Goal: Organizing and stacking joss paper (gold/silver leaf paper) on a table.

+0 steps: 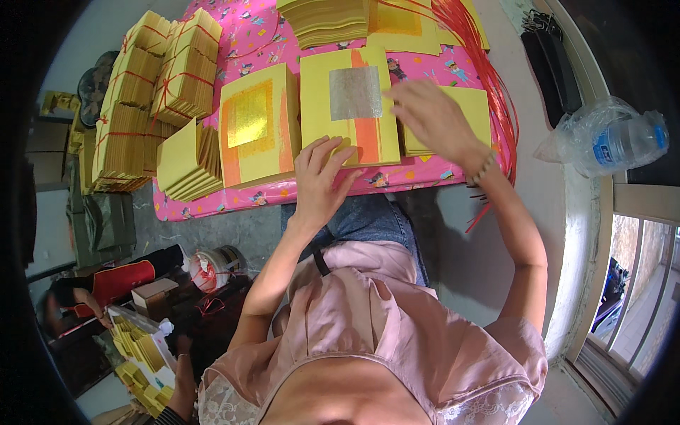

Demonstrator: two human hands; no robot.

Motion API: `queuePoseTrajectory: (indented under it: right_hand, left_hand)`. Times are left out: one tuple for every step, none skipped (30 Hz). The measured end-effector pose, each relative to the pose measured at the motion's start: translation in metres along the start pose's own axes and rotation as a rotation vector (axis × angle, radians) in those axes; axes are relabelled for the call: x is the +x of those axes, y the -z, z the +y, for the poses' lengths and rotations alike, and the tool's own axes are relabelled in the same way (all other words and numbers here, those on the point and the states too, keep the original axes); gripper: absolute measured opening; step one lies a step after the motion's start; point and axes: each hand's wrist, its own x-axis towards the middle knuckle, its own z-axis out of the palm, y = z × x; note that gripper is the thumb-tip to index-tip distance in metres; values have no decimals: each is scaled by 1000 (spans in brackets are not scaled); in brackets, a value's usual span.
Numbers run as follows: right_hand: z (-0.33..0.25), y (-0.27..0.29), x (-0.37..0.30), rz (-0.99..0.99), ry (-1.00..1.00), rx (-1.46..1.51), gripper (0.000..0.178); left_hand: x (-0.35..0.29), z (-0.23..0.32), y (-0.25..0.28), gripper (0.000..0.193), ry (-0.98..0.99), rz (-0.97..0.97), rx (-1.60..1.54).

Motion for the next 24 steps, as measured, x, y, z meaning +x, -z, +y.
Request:
queuePoseTrajectory:
  right_hand:
    - [9,-1,12,62,20,-65,34]
    - [19,-4,26,122,44,-126,33]
    - [28,-6,38,122,43,-125,33]
    - [37,-8,50,118,17,-152,35]
    - [47,-11,63,113,-7,-176,37]
    - [58,-14,75,113,-8,-176,37]
    - [69,-17,85,50,-34,-204,38]
    - [78,-22,97,-15,-52,-227,40]
    - [82,-26,106,-16,-49,-224,40]
    - [85,-30,113,-40,-73,-246,42]
    - [87,-33,119,-65,-96,-269,44]
    - [89,-37,124,-66,-97,-268,44]
    - [90,-40,127,-84,-111,-255,44]
    - [90,-42,131,-102,-125,-242,45]
    - [90,-43,134,-104,-126,-240,45]
    - [90,-44,137,-161,-141,-230,42]
    - [92,-44,139,-217,-157,-220,40]
    - [94,-45,139,-218,-158,-219,40]
    - [97,-45,139,-223,-137,-184,37]
    - [98,-45,139,-230,-117,-151,35]
    - [99,-47,138,-232,-119,-150,35]
    - [99,-48,136,-196,-104,-153,34]
    - [98,-49,136,-159,-86,-154,33]
    - [97,-49,136,-161,-86,-152,33]
  left_hand:
    - [0,-3,0,44,-3,-9,-9]
    - [0,-5,0,43,-1,-18,-14]
    - [1,-7,0,43,0,-19,-14]
    - [1,-8,-1,42,0,-18,-23]
    - [1,-10,-1,41,3,-17,-31]
    - [2,-10,-1,41,4,-18,-31]
    - [2,-11,-2,40,5,-18,-43]
    - [2,-12,-1,39,12,-16,-49]
    - [1,-14,-1,39,15,-15,-46]
    - [0,-15,-2,40,9,-15,-38]
    - [1,-16,-2,41,2,-15,-30]
    - [1,-16,-1,41,3,-16,-31]
    - [2,-16,0,40,-1,-16,-32]
    - [2,-16,1,40,-4,-17,-32]
    - [3,-16,1,40,-2,-18,-32]
    - [3,-17,1,40,-4,-18,-32]
    - [3,-18,2,40,-8,-18,-32]
    - [4,-18,1,40,-8,-20,-32]
    - [4,-18,1,39,-11,-18,-35]
    - [4,-19,0,39,-14,-16,-40]
    - [4,-19,-1,39,-13,-18,-43]
    - [4,-20,-1,38,-18,-21,-55]
    - [4,-20,-1,37,-21,-24,-63]
    - [4,-20,-1,37,-19,-24,-63]
